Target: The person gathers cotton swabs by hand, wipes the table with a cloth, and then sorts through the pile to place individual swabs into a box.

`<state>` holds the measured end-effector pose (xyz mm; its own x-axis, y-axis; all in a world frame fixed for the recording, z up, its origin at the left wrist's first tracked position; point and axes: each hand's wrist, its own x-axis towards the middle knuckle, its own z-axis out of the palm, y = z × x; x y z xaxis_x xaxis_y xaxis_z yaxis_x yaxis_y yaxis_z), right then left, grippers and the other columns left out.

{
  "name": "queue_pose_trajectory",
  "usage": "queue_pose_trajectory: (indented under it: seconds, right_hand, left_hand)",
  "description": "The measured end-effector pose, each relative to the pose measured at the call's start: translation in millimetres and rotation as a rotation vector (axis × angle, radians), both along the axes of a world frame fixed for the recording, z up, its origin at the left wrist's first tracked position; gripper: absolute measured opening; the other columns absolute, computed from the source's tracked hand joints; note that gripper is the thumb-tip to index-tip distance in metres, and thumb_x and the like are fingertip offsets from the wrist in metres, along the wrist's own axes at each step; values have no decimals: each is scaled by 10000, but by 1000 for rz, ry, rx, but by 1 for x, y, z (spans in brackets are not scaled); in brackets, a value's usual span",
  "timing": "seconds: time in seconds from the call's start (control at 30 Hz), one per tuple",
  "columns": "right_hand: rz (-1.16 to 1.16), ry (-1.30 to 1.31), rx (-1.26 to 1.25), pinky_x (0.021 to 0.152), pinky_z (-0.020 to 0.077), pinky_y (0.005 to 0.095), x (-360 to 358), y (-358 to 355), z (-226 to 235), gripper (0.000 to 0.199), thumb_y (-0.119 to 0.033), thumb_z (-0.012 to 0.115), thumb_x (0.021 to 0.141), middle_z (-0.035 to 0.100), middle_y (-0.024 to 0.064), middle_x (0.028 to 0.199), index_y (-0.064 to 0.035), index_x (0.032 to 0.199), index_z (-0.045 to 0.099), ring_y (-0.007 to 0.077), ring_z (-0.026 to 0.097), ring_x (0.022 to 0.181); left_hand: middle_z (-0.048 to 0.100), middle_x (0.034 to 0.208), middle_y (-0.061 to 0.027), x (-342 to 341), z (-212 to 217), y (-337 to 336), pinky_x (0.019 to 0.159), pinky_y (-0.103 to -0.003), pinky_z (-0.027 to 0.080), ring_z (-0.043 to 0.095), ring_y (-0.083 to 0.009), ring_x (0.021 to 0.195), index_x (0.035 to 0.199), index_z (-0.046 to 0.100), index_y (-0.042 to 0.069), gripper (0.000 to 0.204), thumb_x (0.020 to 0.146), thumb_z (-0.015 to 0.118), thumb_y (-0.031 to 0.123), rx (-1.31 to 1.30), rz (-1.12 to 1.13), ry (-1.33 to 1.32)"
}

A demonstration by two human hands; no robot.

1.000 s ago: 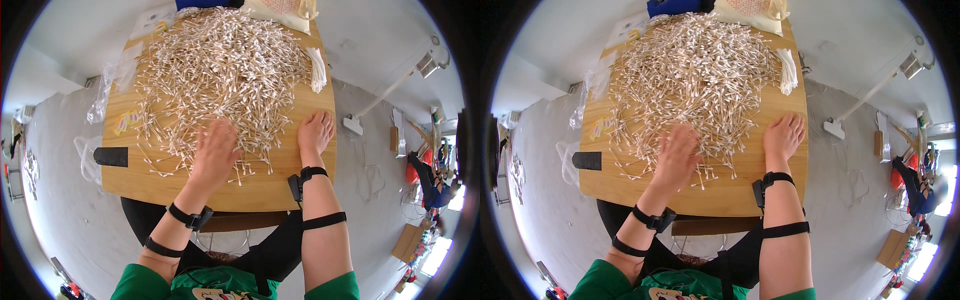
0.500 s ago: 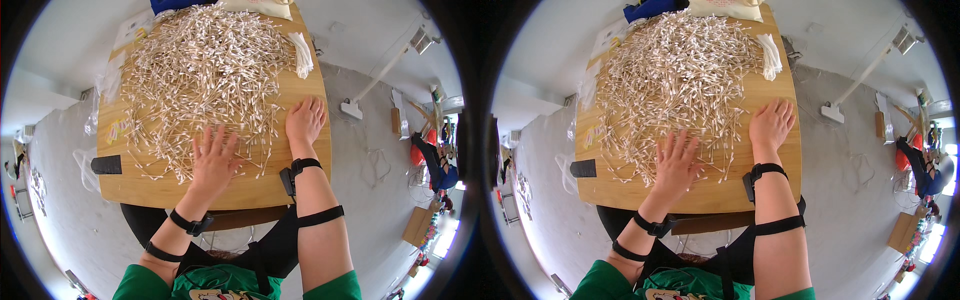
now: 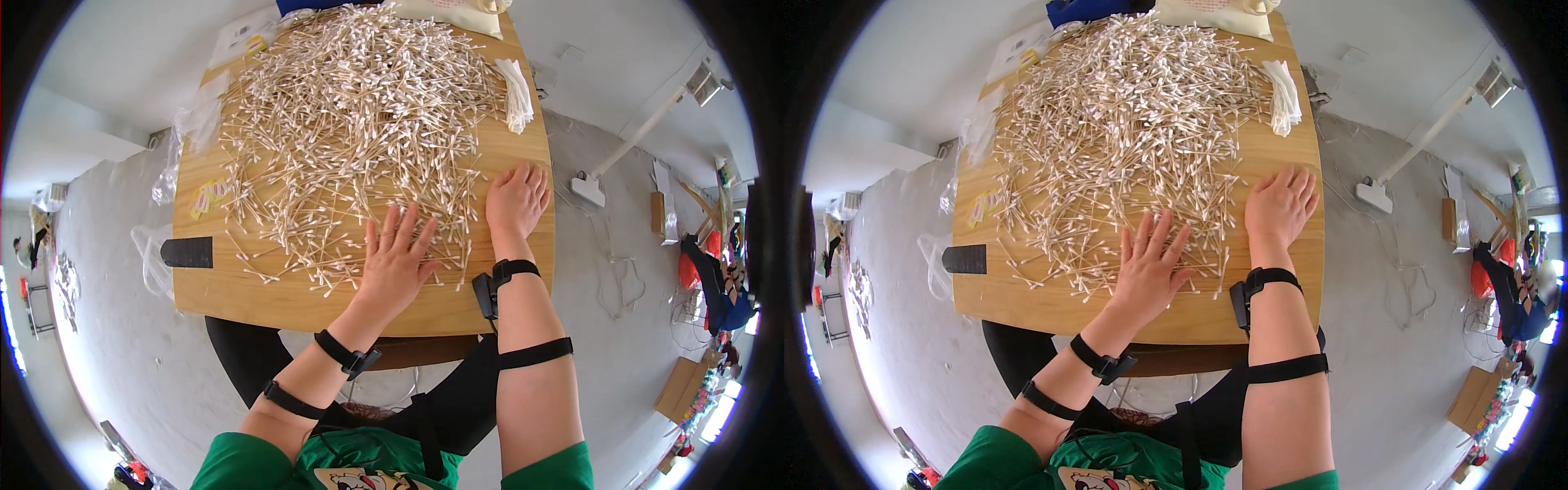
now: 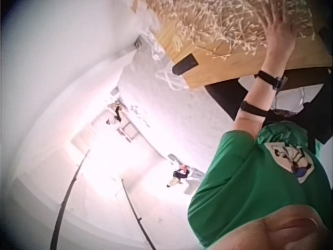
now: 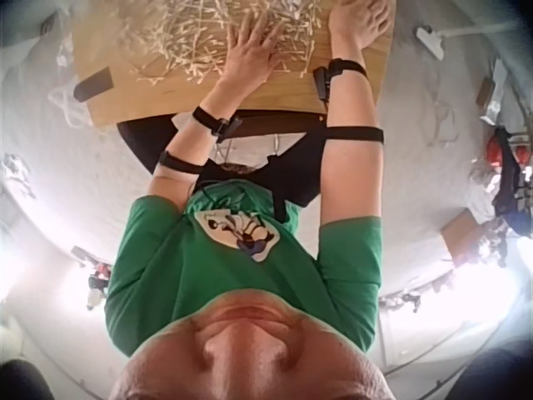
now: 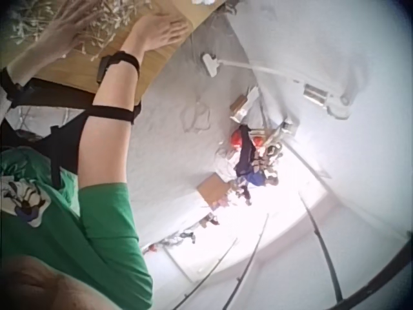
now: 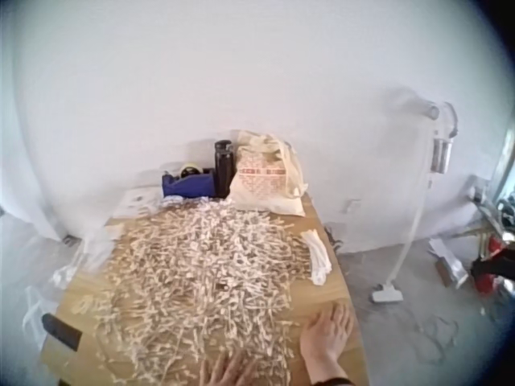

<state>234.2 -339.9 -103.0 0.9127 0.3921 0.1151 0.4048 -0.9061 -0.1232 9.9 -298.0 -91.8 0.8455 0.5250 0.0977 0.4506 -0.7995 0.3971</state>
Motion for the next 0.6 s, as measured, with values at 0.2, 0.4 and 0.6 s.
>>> queue_pose_trajectory:
  seconds: [0.2,0.4,0.6]
  right_hand:
    - [2,-37,-21,1162,222,485,2,-1,-5,468,-297,421,982,380,164,1483,-45,1375,434,315,285,1429]
    - [-2,-39,-6,1160,230,485,3,-2,-4,464,-297,425,980,385,161,1480,-59,1378,435,314,291,1426]
    - [0,-46,-11,1163,224,479,3,-3,-6,469,-298,422,981,376,160,1488,-59,1384,428,313,284,1430]
  left_hand:
    - [620,1073,-108,-25,-11,55,880,-466,456,581,-326,1007,1010,656,74,192,831,673,141,52,210,-457]
    - [600,912,-76,-45,1,123,827,-426,469,581,-307,937,831,659,75,82,778,718,96,46,378,-158]
    - [604,916,-81,-44,13,137,826,-409,478,585,-292,944,848,684,62,82,782,722,91,-48,282,1]
